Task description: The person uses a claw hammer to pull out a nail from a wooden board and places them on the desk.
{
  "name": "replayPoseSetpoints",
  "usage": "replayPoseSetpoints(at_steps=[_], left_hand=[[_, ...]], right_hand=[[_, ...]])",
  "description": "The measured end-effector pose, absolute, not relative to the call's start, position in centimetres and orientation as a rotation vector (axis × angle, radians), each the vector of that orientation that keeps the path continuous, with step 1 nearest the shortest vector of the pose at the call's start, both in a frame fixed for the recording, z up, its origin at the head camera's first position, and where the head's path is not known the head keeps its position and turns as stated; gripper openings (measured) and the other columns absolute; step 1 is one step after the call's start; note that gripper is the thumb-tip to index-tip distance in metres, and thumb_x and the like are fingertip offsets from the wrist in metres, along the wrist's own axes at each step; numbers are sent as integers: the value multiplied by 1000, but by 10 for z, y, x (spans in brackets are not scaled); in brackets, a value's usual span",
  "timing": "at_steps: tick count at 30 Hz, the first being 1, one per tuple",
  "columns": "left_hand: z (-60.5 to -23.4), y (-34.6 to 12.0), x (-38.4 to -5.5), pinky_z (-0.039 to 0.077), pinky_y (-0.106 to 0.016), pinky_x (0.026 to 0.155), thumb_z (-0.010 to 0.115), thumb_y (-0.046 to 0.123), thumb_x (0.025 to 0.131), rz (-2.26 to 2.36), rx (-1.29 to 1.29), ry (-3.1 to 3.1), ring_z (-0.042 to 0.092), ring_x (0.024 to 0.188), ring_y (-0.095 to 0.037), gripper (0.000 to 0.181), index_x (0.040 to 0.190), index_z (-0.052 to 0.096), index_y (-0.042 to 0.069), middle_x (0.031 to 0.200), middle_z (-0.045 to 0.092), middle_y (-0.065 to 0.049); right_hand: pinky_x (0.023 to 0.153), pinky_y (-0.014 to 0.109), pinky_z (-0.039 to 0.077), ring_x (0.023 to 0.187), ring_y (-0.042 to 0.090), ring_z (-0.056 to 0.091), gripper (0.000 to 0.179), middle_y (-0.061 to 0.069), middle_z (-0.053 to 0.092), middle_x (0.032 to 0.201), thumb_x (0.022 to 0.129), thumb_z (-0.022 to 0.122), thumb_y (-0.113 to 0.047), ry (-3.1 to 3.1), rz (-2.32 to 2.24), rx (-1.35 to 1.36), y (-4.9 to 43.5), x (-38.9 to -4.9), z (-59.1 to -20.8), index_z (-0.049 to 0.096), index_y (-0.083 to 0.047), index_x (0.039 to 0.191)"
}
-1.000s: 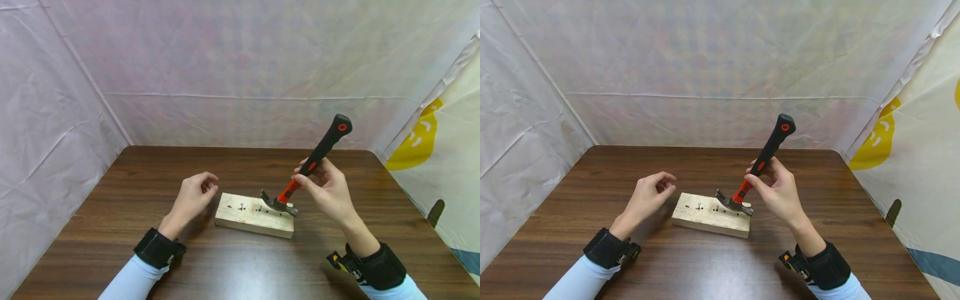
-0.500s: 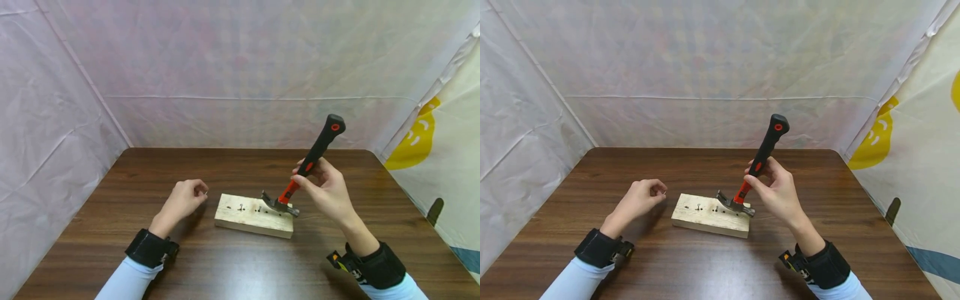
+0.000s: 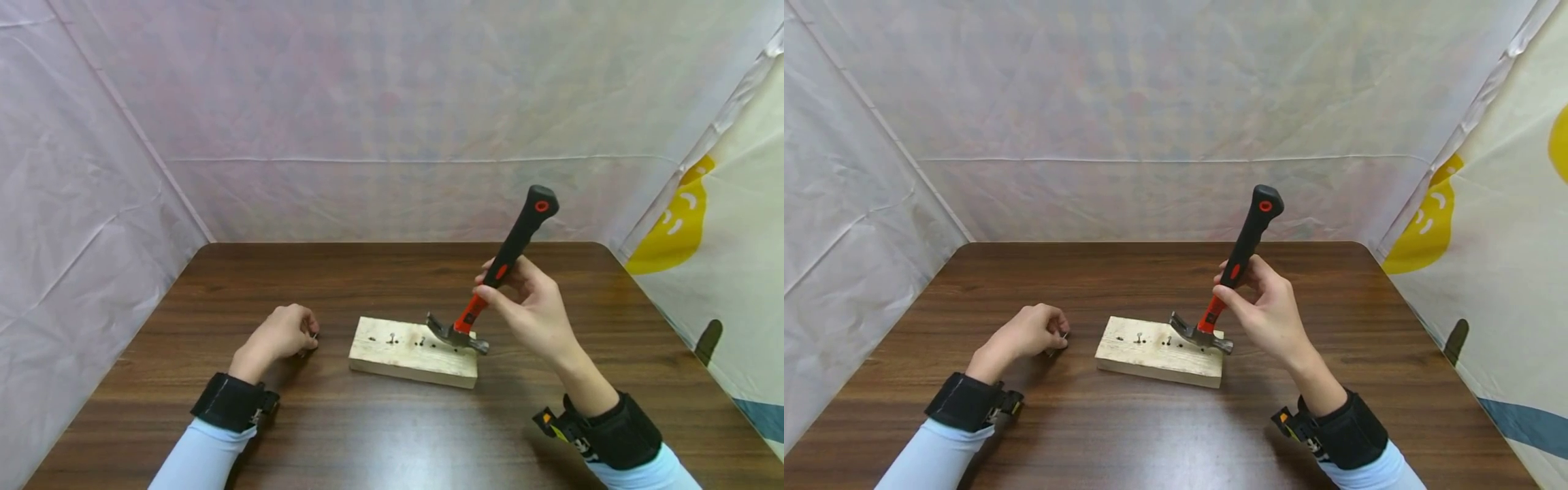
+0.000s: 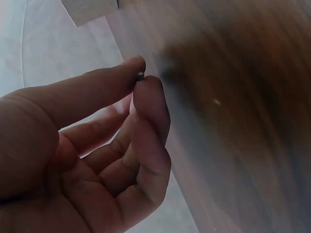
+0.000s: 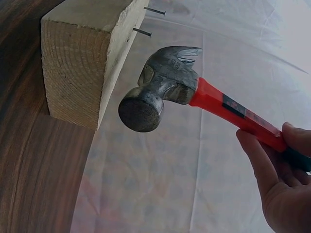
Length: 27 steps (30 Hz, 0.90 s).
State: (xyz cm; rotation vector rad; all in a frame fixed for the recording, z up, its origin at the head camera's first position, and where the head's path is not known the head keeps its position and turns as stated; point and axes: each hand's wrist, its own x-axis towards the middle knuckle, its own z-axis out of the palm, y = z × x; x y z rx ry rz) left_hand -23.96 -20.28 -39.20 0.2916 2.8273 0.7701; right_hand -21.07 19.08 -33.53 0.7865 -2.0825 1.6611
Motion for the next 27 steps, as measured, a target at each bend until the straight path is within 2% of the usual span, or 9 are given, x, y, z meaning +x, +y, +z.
replayPoseSetpoints(at_steps=[5, 10, 27], left_hand=[[-392, -208, -241, 51, -32, 58, 80, 3, 87, 778, 258, 2786, 62, 65, -17, 13, 93, 68, 3, 77, 63, -4], [-393, -211, -242, 51, -32, 57, 80, 3, 88, 799, 251, 2771, 64, 63, -17, 15, 94, 66, 1, 77, 64, -5], [-396, -215, -242, 50, -32, 58, 82, 4, 86, 784, 233, 2784, 64, 63, -16, 18, 94, 66, 2, 72, 64, -3]], right_hand=[[80, 30, 59, 96, 29, 69, 32, 20, 68, 105, 87, 73, 15, -2107, 1634, 787, 191, -211, -334, 60, 9, 116], [79, 30, 59, 97, 27, 69, 34, 20, 68, 106, 87, 74, 15, -2121, 1639, 787, 191, -210, -334, 59, 11, 117], [75, 28, 59, 94, 20, 69, 33, 14, 71, 104, 87, 74, 13, -2152, 1548, 810, 191, -211, -337, 63, 4, 117]])
